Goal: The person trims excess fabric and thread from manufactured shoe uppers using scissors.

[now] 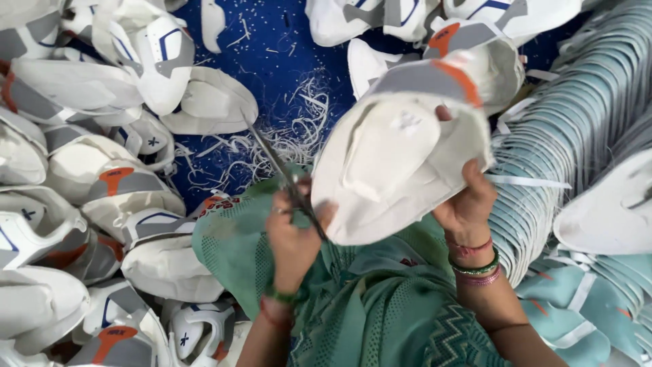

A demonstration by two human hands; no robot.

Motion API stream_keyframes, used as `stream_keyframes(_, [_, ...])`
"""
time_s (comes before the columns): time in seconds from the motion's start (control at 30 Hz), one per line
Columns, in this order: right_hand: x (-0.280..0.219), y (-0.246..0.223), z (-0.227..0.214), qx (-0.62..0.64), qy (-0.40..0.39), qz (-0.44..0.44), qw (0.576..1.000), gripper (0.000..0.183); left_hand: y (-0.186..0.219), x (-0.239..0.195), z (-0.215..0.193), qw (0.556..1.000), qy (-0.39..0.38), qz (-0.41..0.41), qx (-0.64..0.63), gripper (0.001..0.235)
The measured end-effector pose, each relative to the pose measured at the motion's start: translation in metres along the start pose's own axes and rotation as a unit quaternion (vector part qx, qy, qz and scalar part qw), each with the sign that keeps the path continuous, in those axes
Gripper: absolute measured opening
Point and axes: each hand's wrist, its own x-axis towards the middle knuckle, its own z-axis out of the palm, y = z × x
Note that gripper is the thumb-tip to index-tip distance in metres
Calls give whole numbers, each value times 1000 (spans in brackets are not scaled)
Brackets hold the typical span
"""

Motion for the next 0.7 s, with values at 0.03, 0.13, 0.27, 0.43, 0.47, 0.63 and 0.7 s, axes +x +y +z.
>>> stream_keyframes(0.03, [-4,6,-8,3,-40,37,999,81,-13,-2,11,996,18,1,-86,33])
stream_keyframes(0.13, [-18,22,-25,-30,-56,55,996,88,-43,-9,42,973,36,-31,-224,29])
stream_keyframes(0.27, [-19,22,13,-136,-84,-4,987,88,-55,-23,53,960,8,-102,-260,37])
stream_keyframes(0.43, [-18,18,6,-59,-44,82,994,91,-19,-10,24,986,-57,-49,-149,23])
stream_keyframes(0.47, [-18,17,6,-60,-41,107,992,92,-15,-7,19,992,-64,-19,-105,25])
stream_keyframes(0.63, [-4,10,30,-91,-34,61,993,96,-18,-15,-6,997,-69,-15,-8,34])
stream_keyframes(0.7, [1,6,30,-101,-36,59,993,100,-19,-20,-9,997,-66,-5,30,35])
